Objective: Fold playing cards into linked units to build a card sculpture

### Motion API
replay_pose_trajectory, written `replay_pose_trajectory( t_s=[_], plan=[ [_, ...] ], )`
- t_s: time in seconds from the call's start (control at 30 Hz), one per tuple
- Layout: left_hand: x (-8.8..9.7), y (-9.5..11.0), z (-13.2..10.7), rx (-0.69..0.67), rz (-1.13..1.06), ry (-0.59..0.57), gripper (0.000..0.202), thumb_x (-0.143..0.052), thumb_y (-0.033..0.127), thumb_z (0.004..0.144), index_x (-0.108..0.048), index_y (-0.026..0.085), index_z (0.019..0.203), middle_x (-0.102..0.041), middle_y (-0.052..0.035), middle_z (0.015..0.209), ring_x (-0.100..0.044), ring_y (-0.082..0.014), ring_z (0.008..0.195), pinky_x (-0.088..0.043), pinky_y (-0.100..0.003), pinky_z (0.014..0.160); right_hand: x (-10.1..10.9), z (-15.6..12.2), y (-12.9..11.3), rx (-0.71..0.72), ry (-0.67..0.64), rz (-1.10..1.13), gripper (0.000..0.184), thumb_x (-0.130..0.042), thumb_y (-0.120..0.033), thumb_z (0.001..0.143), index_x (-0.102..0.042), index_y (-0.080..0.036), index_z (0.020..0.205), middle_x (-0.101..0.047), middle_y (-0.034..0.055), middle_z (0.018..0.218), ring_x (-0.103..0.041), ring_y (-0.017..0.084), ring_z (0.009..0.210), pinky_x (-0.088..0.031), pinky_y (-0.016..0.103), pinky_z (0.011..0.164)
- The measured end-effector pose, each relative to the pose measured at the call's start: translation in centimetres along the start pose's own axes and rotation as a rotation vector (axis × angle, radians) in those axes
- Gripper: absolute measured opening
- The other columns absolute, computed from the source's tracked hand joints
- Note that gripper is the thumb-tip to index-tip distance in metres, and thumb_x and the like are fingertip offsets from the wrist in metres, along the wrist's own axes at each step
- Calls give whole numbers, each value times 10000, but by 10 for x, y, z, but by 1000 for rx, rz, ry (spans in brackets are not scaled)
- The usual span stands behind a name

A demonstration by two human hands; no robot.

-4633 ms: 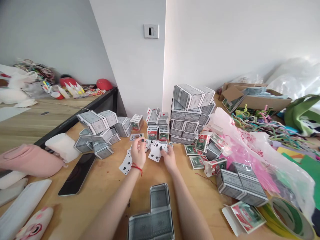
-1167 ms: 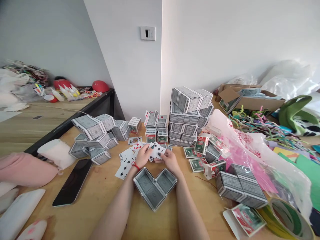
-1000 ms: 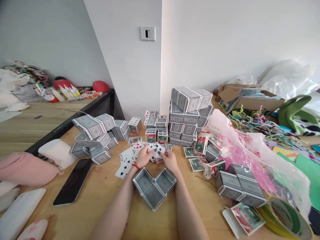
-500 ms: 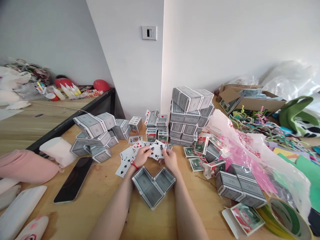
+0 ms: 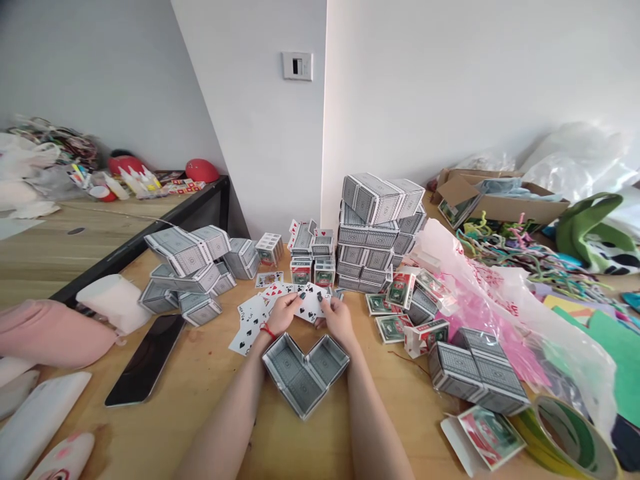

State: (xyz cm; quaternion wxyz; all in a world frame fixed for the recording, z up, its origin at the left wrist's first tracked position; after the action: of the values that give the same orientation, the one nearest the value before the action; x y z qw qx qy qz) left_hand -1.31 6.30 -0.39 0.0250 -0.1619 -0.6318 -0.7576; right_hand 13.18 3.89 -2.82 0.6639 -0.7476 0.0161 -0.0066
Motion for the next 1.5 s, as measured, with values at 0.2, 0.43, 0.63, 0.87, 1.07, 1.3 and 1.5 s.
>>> replay_pose_trajectory(
  t_s=[0.2, 0.43, 0.63, 0.87, 1.07, 1.3, 1.5],
  plan=[
    [-4, 1, 0, -20, -2, -47, 293, -466, 390, 764, -484, 147, 601, -434, 23, 564, -374, -98, 557, -292, -220, 527, 0, -1, -1, -9, 17, -34, 406, -461, -604, 716, -437, -204, 652, -522, -38, 365, -505, 145, 309, -355, 229, 309],
    [-5, 2, 0, -35, -9, -65, 264, -451, 367, 779, -521, 145, 653, -497, 7, 620, -426, -108, 593, -333, -222, 555, 0, -2, -2, 39, 4, -54, 355, -505, -552, 715, -440, -202, 705, -514, -55, 389, -484, 129, 312, -339, 220, 319],
    [-3, 1, 0, -8, 0, -10, 295, -428, 395, 784, -461, 156, 614, -409, 31, 566, -362, -95, 552, -298, -218, 523, 0, -1, -2, 43, -21, -87, 316, -515, -507, 730, -435, -202, 704, -510, -53, 378, -456, 116, 300, -314, 210, 321],
    [0, -1, 1, 17, 19, 21, 337, -390, 434, 788, -376, 172, 577, -357, 38, 548, -330, -98, 548, -275, -226, 521, 2, -4, -5, 75, -42, -155, 263, -525, -448, 735, -450, -198, 698, -473, -65, 351, -412, 103, 290, -275, 203, 324],
    [1, 2, 0, 21, 36, 26, 341, -384, 434, 791, -389, 168, 577, -375, 34, 555, -341, -99, 553, -284, -226, 525, 0, -5, -7, 73, -91, -152, 227, -524, -409, 738, -450, -196, 711, -476, -66, 364, -408, 98, 300, -271, 197, 331],
    [0, 1, 1, 17, 60, 9, 337, -397, 431, 785, -413, 165, 578, -414, 33, 556, -373, -101, 554, -298, -223, 532, 1, -3, -6, 77, -95, -126, 237, -544, -410, 717, -454, -192, 728, -462, -74, 392, -410, 90, 310, -272, 192, 329],
    [1, 2, 1, -3, 86, 5, 353, -412, 423, 791, -400, 164, 552, -377, 34, 536, -354, -98, 543, -277, -219, 515, 0, -4, -6, 63, -78, -128, 281, -477, -478, 746, -441, -199, 748, -416, -87, 368, -388, 92, 290, -244, 195, 312]
  ],
)
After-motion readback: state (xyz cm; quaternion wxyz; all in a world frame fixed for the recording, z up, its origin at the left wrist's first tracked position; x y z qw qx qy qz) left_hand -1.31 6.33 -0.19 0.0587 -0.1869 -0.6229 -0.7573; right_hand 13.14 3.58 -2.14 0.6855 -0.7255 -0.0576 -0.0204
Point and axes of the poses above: each hand's wrist, its own z-axis towards the middle knuckle, its own x-axis out of the back of the hand, y = z × x, the point moved 6 cm from there along z, towards the middle knuckle
